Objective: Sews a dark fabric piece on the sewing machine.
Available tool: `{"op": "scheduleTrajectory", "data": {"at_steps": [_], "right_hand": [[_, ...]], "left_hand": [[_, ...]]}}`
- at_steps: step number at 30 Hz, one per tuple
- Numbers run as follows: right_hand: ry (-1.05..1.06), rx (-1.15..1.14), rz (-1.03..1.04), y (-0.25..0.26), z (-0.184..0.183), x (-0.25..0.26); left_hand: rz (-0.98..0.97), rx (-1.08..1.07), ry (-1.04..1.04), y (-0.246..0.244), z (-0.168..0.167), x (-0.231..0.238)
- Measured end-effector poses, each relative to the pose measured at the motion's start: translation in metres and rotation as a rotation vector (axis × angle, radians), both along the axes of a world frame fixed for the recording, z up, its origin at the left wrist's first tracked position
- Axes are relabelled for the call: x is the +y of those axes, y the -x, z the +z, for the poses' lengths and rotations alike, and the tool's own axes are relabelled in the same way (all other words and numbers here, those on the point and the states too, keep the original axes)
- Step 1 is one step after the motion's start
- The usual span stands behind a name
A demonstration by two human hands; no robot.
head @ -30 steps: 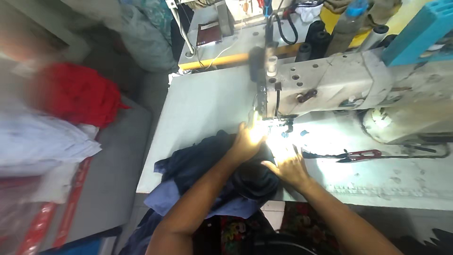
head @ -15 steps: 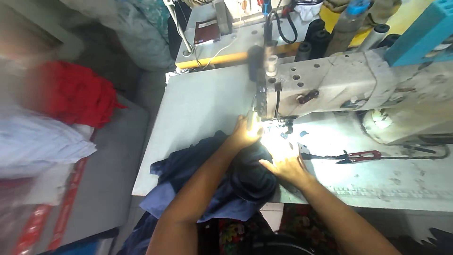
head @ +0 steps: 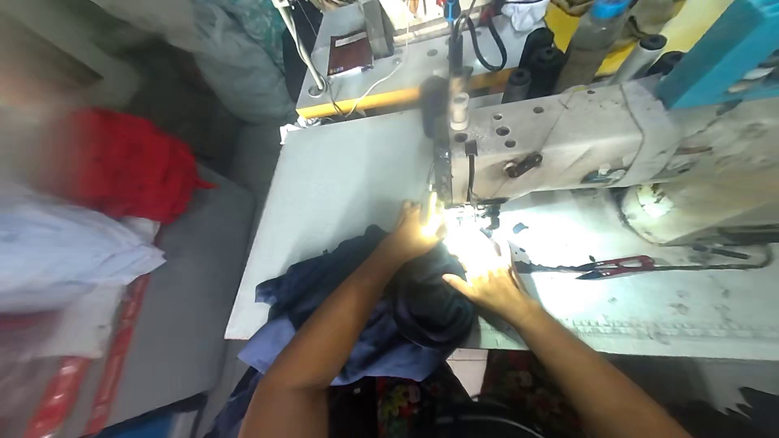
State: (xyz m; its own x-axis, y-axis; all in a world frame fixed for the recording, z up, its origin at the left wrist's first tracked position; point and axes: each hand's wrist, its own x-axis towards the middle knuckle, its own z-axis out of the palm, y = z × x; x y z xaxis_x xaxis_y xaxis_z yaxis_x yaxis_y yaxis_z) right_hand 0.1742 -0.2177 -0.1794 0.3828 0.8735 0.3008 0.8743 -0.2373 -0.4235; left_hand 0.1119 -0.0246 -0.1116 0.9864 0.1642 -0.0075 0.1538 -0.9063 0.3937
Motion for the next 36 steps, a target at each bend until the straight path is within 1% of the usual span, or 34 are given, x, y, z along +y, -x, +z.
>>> {"op": "scheduleTrajectory", "data": {"at_steps": [3, 6, 7, 8, 10, 11, 13, 14, 15, 16, 18, 20, 22, 24, 26, 28, 31, 33, 36], "right_hand": [[0.054, 0.05, 0.006, -0.001, 0.003, 0.0], [0.079, 0.057, 0.007, -0.001, 0.006, -0.001], [0.082, 0.07, 0.012, -0.001, 0.007, -0.001], [0.066, 0.064, 0.014, -0.001, 0.006, 0.0], [-0.009, 0.045, 0.005, -0.002, 0.003, -0.001], [-0.066, 0.041, -0.007, -0.003, 0.003, -0.002], [-0.158, 0.042, -0.069, -0.002, 0.007, -0.007], [-0.197, 0.033, -0.114, -0.001, 0.008, -0.009], [-0.218, 0.022, -0.145, 0.002, 0.011, -0.011], [-0.236, -0.011, -0.156, 0.006, 0.012, -0.013], [-0.253, -0.066, -0.096, 0.019, 0.017, -0.015], [-0.239, -0.117, -0.028, 0.033, 0.019, -0.014], [-0.16, -0.125, 0.0, 0.042, 0.016, -0.012], [-0.05, -0.089, 0.006, 0.043, 0.012, -0.015], [0.005, -0.089, 0.008, 0.039, 0.009, -0.023], [0.036, -0.108, 0.008, 0.034, 0.008, -0.032], [0.046, -0.134, -0.01, 0.026, 0.009, -0.04], [0.059, -0.142, -0.015, 0.026, 0.011, -0.041], [0.096, -0.122, -0.022, 0.021, 0.015, -0.033]], "left_hand": [[0.099, -0.134, 0.021, -0.002, 0.002, 0.005], [0.111, -0.174, -0.046, -0.005, 0.005, 0.011], [0.119, -0.153, -0.078, -0.006, 0.007, 0.013], [0.136, -0.072, -0.122, -0.007, 0.012, 0.015], [0.189, 0.155, -0.222, -0.011, 0.024, 0.016], [0.208, 0.208, -0.258, -0.011, 0.029, 0.016], [0.204, 0.147, -0.237, 0.0, 0.038, 0.009], [0.186, 0.126, -0.182, 0.008, 0.042, 0.005], [0.165, 0.151, -0.121, 0.016, 0.042, -0.001], [0.124, 0.169, -0.089, 0.025, 0.039, -0.005], [0.077, 0.223, -0.05, 0.036, 0.03, -0.015], [0.091, 0.117, -0.032, 0.042, 0.01, -0.017], [0.153, 0.003, -0.012, 0.04, -0.002, -0.016], [0.235, 0.01, 0.026, 0.032, 0.001, -0.016], [0.315, 0.119, 0.047, 0.021, 0.007, -0.015], [0.327, 0.173, 0.05, 0.013, 0.003, -0.011], [0.324, 0.15, 0.042, 0.002, -0.006, -0.009], [0.367, 0.164, 0.064, -0.005, -0.005, -0.012], [0.403, 0.037, 0.108, -0.01, -0.014, -0.006]]}}
